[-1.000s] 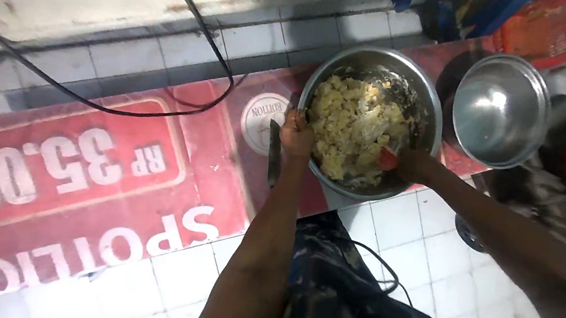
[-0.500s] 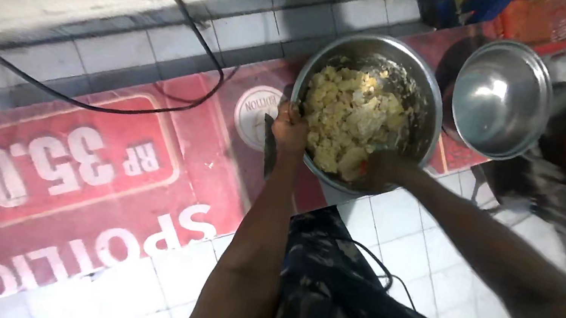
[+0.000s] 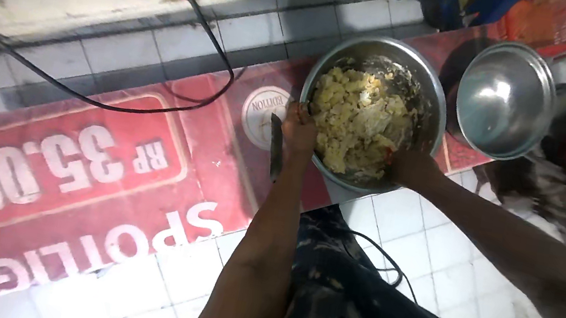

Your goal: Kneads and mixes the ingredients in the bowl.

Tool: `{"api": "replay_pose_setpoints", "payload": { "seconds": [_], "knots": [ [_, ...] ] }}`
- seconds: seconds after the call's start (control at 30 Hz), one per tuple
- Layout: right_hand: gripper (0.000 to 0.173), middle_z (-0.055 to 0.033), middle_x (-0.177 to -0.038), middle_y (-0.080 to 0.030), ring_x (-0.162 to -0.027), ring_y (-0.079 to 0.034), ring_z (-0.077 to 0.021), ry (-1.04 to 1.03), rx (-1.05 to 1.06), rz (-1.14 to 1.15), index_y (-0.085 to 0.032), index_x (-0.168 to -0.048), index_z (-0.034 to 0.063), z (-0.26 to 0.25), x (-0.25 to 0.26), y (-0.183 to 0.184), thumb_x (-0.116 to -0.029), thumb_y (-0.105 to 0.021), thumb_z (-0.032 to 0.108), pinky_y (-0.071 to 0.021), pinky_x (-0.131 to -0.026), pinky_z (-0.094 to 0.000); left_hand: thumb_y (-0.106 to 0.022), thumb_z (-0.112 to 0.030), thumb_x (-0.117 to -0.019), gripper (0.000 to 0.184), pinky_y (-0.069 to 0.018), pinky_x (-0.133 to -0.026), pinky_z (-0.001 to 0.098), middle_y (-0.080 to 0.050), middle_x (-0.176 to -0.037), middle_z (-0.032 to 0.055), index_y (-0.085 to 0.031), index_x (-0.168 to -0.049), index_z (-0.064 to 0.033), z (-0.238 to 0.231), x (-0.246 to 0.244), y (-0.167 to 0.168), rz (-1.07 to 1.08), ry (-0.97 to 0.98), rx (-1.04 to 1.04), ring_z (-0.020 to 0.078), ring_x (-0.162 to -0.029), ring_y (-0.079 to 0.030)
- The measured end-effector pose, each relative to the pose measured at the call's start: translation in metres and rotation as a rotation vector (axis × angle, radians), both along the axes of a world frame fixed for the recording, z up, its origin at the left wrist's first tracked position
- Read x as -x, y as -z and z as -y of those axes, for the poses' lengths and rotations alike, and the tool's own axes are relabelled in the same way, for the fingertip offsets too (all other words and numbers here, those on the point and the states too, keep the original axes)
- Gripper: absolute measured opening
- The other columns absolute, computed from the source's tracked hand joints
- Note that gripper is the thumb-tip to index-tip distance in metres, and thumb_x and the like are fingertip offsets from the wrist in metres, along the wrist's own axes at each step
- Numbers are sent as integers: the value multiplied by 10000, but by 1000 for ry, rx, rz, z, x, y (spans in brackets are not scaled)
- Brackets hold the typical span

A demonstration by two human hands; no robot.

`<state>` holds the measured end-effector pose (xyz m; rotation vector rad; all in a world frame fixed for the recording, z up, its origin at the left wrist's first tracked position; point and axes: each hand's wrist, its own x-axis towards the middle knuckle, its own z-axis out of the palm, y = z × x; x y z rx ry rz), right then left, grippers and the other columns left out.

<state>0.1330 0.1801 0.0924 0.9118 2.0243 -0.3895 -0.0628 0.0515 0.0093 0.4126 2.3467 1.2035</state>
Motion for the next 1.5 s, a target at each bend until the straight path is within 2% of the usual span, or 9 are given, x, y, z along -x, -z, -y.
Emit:
{"api": "replay_pose_setpoints", "payload": {
  "seconds": [0.17, 0.3, 0.47, 0.73, 0.97, 1.13, 1.23, 1.4, 1.5],
  "knots": [
    [411, -241, -1149, -700, -1115, -661, -438, 72, 82, -143, -694, -1163, -11, 46, -5, 20, -1003, -654, 365, -503, -934, -660, -404, -214, -1104, 362, -529, -928, 508, -704, -1103, 218, -626, -1292, 0, -1, -2, 2, 19, -12, 25, 322, -1025, -691],
    [400, -265, -1226, -673, -1181, -630, -465, -4, 106, -49, -668, -1239, -10, 30, 24, -8, -1015, -645, 321, -473, -967, -684, -397, -237, -1111, 371, -523, -946, 512, -698, -1119, 219, -611, -1307, -6, 1, 4, 2, 31, 15, 33, 330, -1053, -683],
    [196, -286, -1154, -675, -1114, -644, -497, -236, -128, 182, -685, -1098, -58, -35, 25, -39, -1001, -616, 99, -516, -857, -683, -395, -227, -1109, 371, -524, -941, 491, -696, -1113, 216, -607, -1315, -2, 2, 2, 4, 16, 19, 15, 309, -1037, -685],
    [308, -258, -1156, -694, -1126, -651, -464, -57, 60, -4, -688, -1166, -17, 27, 10, -14, -985, -668, 232, -490, -939, -679, -385, -240, -1112, 380, -520, -941, 497, -702, -1106, 204, -620, -1300, -8, -1, -3, 5, 5, -8, 23, 311, -1042, -682],
    [230, -302, -1171, -664, -1119, -636, -513, -178, -135, 173, -672, -1128, -63, -41, 29, -36, -1005, -619, 125, -510, -850, -693, -392, -261, -1118, 389, -538, -930, 518, -700, -1111, 222, -585, -1349, -13, 4, 1, 1, 5, 27, 16, 335, -1026, -695],
    [498, -235, -1133, -707, -1098, -667, -444, -43, 99, -42, -718, -1127, 13, 16, -14, 32, -940, -717, 475, -501, -924, -691, -385, -248, -1117, 388, -527, -936, 488, -704, -1087, 208, -612, -1303, 5, 1, 0, 3, 6, 0, 23, 305, -1021, -691],
    [441, -220, -1157, -705, -1124, -662, -415, 133, 205, -41, -712, -1155, 5, 44, 2, 29, -997, -665, 413, -497, -958, -662, -385, -242, -1116, 376, -532, -924, 486, -703, -1072, 202, -614, -1293, -4, 0, 0, 1, 3, 0, 32, 302, -1007, -691],
    [309, -320, -1188, -656, -1143, -623, -521, -91, 9, 122, -657, -1160, -81, -29, 27, -36, -987, -666, 175, -464, -894, -737, -373, -233, -1118, 383, -533, -917, 491, -695, -1072, 216, -600, -1310, 9, 1, 1, 2, 16, 24, 25, 312, -999, -688],
    [256, -323, -1210, -647, -1147, -620, -533, -110, -109, 111, -671, -1121, -91, -45, 20, -33, -983, -662, 124, -488, -883, -727, -377, -242, -1118, 390, -524, -937, 501, -696, -1102, 220, -591, -1335, 1, 2, 1, -3, 29, 37, 55, 319, -1029, -688]
  ]
}}
